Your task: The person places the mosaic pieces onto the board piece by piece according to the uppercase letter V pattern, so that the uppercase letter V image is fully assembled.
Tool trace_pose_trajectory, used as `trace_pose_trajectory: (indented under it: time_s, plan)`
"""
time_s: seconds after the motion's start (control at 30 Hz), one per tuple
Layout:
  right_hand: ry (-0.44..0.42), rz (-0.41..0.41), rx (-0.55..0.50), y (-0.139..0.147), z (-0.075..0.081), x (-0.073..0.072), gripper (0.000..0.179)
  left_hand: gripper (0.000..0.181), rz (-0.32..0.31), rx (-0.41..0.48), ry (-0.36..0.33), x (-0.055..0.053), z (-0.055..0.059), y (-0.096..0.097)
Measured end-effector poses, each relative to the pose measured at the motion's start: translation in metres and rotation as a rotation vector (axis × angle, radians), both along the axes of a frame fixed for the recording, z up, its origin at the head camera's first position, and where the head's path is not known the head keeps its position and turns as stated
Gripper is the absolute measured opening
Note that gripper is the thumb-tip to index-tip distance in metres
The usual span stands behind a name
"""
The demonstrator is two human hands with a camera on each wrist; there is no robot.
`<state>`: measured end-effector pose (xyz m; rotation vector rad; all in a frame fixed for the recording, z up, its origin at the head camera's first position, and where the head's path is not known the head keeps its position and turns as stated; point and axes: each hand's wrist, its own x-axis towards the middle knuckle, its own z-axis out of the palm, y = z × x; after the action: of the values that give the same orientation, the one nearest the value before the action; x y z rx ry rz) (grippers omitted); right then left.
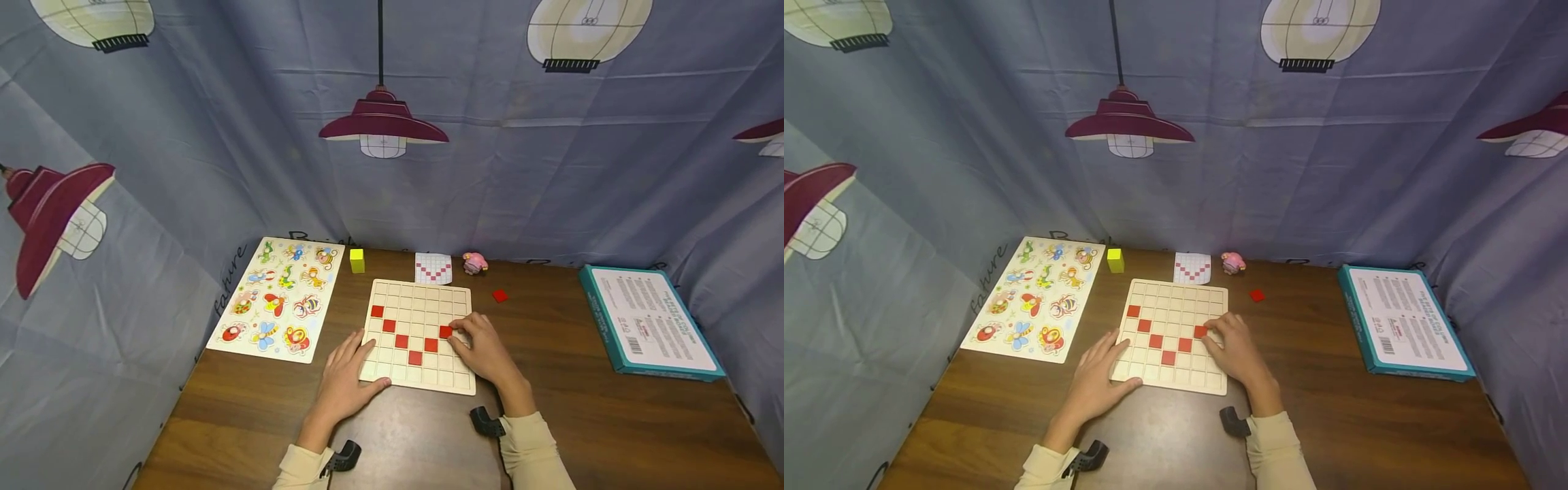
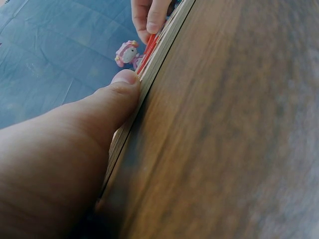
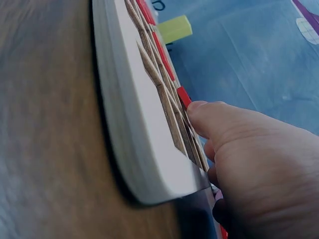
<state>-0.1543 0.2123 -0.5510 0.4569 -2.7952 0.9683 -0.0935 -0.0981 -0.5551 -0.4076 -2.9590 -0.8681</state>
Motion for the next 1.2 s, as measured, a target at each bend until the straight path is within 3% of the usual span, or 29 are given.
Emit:
trace_pose_trajectory:
  time_s: [0.33, 0.73, 0.93, 1.03, 1.2]
  plan:
    - [0.014, 0.008, 0.006, -0.002, 0.000, -0.001, 0.024, 0.083, 0.003, 0.001, 0.011, 0.002, 0.001, -0.001]
    - [-0.031, -0.061, -0.057, -0.003, -0.001, -0.003, 0.024, 0.084, -0.008, -0.026, 0.011, -0.001, 0.000, -0.002]
    - [-0.044, -0.038, -0.060, 0.007, 0.003, -0.005, 0.036, 0.083, -0.009, -0.021, 0.019, -0.002, 0.001, -0.001]
    - [-0.031, -0.083, -0.093, 0.024, 0.006, -0.010, 0.043, 0.084, -0.014, -0.021, 0.007, -0.002, 0.000, 0.000]
    - [-0.033, -0.226, -0.092, 0.062, 0.003, -0.026, 0.049, 0.084, -0.004, -0.029, 0.000, -0.001, -0.001, -0.001]
